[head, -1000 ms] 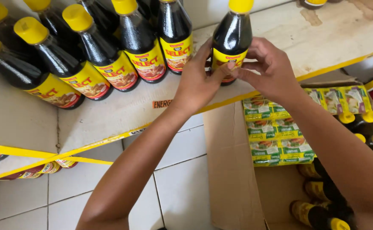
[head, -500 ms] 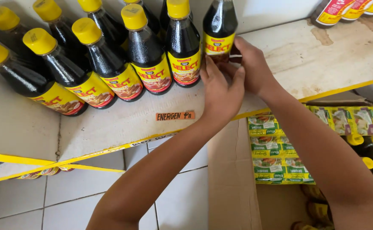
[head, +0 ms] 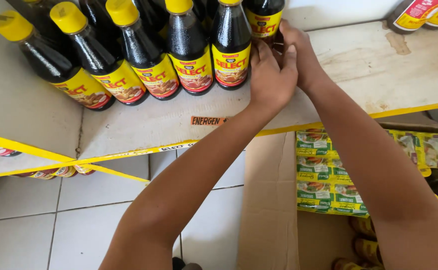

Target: Stocking bottles of soy sauce from a cardboard box onto a grocery store shelf.

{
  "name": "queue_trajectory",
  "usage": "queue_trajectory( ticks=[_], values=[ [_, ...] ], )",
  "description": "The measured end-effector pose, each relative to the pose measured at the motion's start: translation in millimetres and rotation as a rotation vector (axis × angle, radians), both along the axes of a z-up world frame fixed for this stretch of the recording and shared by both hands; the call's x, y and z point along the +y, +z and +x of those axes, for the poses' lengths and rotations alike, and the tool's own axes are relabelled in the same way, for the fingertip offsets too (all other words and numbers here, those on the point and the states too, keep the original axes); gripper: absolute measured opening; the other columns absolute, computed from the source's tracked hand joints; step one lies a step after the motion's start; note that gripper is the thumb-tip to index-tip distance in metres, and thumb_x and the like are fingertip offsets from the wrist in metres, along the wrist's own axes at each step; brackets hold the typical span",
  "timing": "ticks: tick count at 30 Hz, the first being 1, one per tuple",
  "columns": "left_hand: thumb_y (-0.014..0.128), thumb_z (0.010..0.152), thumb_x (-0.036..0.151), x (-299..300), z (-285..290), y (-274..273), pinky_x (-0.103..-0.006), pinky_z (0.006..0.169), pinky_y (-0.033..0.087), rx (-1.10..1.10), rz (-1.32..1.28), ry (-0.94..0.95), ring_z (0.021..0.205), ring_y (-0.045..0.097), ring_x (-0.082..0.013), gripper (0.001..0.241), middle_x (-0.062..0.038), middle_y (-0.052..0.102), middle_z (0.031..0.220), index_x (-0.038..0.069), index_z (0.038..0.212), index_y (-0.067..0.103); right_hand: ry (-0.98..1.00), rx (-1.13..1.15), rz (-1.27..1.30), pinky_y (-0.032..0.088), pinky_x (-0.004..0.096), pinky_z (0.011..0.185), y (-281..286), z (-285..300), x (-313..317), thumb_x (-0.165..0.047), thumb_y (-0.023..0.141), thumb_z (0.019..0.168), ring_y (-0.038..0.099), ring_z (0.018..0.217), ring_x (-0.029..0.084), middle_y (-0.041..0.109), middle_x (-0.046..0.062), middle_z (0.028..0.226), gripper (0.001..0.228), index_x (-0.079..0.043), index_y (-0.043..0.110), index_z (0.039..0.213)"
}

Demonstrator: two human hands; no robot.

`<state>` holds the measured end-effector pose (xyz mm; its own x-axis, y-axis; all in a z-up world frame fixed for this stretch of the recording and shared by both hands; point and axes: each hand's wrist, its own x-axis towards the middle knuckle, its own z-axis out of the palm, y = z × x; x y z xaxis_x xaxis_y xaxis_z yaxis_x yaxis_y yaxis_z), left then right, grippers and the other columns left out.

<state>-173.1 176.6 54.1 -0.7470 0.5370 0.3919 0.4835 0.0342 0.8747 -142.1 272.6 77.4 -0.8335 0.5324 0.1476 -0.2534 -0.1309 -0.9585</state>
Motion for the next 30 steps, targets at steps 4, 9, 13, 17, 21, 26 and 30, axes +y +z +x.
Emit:
queue_trajectory(
  ticks=[4, 9, 13, 17, 21, 26, 30],
  values=[
    [0.059, 0.099, 0.044, -10.5, -2.3, -0.5, -0.0440, 0.117, 0.037, 0.014, -0.028, -0.021, 0.136, 0.047, -0.0499, 0.088, -0.040, 0.042, 0.148, -0.018, 0.152, 0.027, 0.015, -0.011, 0.145, 0.054, 0.030, 0.093, -5.8, 5.1, 8.4, -0.030, 0.051, 0.106, 0.063, 0.104, 0.016, 0.068, 0.008, 0.117, 0.037, -0.003, 0.062, 0.128],
    [0.053, 0.103, 0.043, -43.9, 1.3, 4.9, -0.0436, 0.119, 0.040, 0.075, -0.009, -0.144, 0.135, 0.056, -0.0459, 0.071, -0.030, 0.057, 0.143, -0.013, 0.145, 0.047, -0.184, -0.148, 0.676, 0.054, 0.031, 0.088, -5.1, 49.6, -9.4, -0.013, 0.059, 0.106, 0.054, 0.095, 0.017, 0.060, 0.013, 0.106, 0.029, 0.004, 0.058, 0.130],
    [0.055, 0.108, 0.037, -86.6, 31.9, 25.8, -0.0431, 0.109, 0.048, 0.094, 0.076, -0.337, 0.131, 0.059, -0.0364, 0.059, -0.026, 0.055, 0.146, -0.009, 0.145, 0.050, -0.241, -0.136, 0.846, 0.056, 0.035, 0.108, 19.6, 118.5, -38.1, 0.000, 0.071, 0.101, 0.062, 0.121, 0.021, 0.063, 0.017, 0.128, 0.046, 0.007, 0.051, 0.142],
    [0.059, 0.109, 0.028, -121.6, 80.2, 33.6, -0.0354, 0.096, 0.062, -0.060, 0.078, -0.688, 0.115, 0.071, -0.0241, 0.041, -0.018, 0.063, 0.136, 0.000, 0.140, 0.058, -0.226, -0.310, 0.750, 0.053, 0.034, 0.113, 23.9, 204.5, -77.2, -0.007, 0.071, 0.100, 0.064, 0.130, 0.020, 0.065, 0.017, 0.137, 0.050, 0.006, 0.052, 0.144],
    [0.061, 0.105, 0.023, -131.8, 130.8, 1.3, -0.0334, 0.088, 0.063, -0.152, -0.085, -0.892, 0.107, 0.074, -0.0237, 0.038, -0.017, 0.063, 0.131, 0.001, 0.135, 0.060, -0.241, -0.456, 0.614, 0.053, 0.032, 0.108, 1.1, 283.9, -115.1, -0.009, 0.070, 0.094, 0.065, 0.125, 0.019, 0.066, 0.014, 0.135, 0.053, 0.005, 0.052, 0.142],
    [0.068, 0.094, 0.020, -141.0, 197.3, -78.3, -0.0362, 0.087, 0.061, -0.294, -0.400, -1.077, 0.103, 0.077, -0.0269, 0.041, -0.019, 0.070, 0.124, 0.001, 0.130, 0.063, -0.075, -1.034, 0.446, 0.058, 0.033, 0.093, -15.7, 356.3, -162.0, -0.014, 0.074, 0.089, 0.070, 0.109, 0.020, 0.074, 0.012, 0.119, 0.046, -0.003, 0.063, 0.132],
    [0.069, 0.088, 0.022, -147.5, 243.0, -135.0, -0.0389, 0.093, 0.056, -0.237, -0.792, -1.268, 0.109, 0.073, -0.0318, 0.049, -0.020, 0.074, 0.115, 0.005, 0.134, 0.063, 0.091, -1.348, 0.436, 0.059, 0.038, 0.088, -77.6, 432.1, -180.7, -0.010, 0.072, 0.088, 0.070, 0.103, 0.027, 0.075, 0.012, 0.114, 0.039, -0.011, 0.068, 0.128]
  ],
)
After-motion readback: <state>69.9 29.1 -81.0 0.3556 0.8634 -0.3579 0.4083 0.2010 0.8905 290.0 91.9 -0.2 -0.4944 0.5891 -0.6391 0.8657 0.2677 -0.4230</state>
